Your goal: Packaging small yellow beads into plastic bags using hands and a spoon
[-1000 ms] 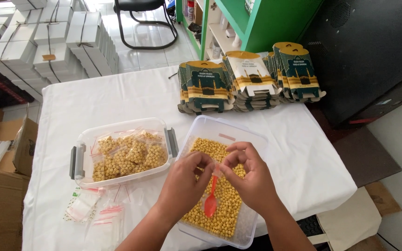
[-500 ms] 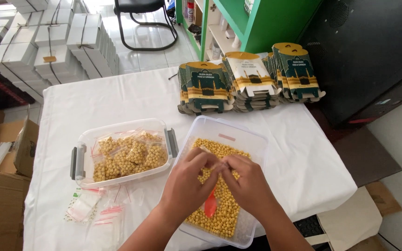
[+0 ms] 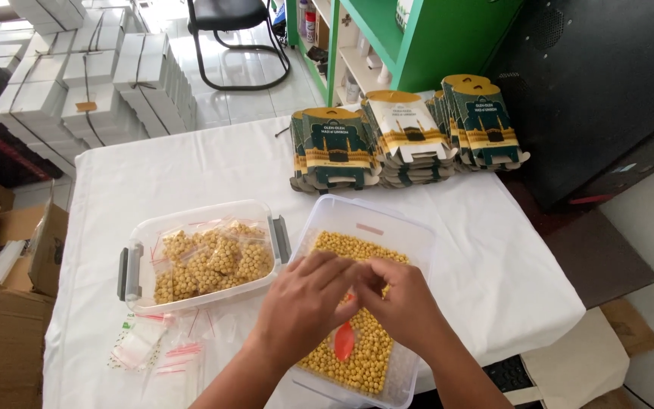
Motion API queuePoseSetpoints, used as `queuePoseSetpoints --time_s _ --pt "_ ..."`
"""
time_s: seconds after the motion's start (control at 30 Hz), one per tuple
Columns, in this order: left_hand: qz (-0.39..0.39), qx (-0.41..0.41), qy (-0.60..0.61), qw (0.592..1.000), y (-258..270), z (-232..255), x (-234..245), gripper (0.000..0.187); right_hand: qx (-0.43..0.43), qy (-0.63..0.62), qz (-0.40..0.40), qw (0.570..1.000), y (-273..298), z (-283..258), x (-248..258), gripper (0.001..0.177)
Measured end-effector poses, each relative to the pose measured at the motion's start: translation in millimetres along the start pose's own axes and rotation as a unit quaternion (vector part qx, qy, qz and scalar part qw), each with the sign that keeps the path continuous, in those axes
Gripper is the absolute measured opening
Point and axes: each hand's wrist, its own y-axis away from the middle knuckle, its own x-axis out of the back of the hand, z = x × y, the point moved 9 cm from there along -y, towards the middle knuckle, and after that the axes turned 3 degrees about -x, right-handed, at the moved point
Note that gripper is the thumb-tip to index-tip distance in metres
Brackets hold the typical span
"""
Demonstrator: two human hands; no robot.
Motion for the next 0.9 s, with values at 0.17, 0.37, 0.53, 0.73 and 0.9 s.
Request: queuePoseSetpoints --time_s 0.17,0.37,0.53,0.73,0.9 --pt "0.024 -0.002 -0.004 1.000 -1 1 8 0.038 0.013 -0.019 0.013 1.000 5 0 2 0.038" --pt "0.027 -0.026 -0.003 0.999 -3 6 10 0.029 0.036 -0.010 0.028 0.999 5 2 4 0.039" --pt "0.000 0.035 0.087 0.996 -1 -8 -3 0.023 0.047 -0.041 0.038 0.997 6 -4 8 0.036" --pt "0.006 0.284 0.239 0.928 11 -55 -4 0.031 -0.181 0.043 -0.098 0.978 -4 -7 -8 0.033" --pt "0.115 0.420 0.354 0.828 28 -76 3 0.031 0.186 0.467 -0.355 0.788 -3 15 -87 0.016"
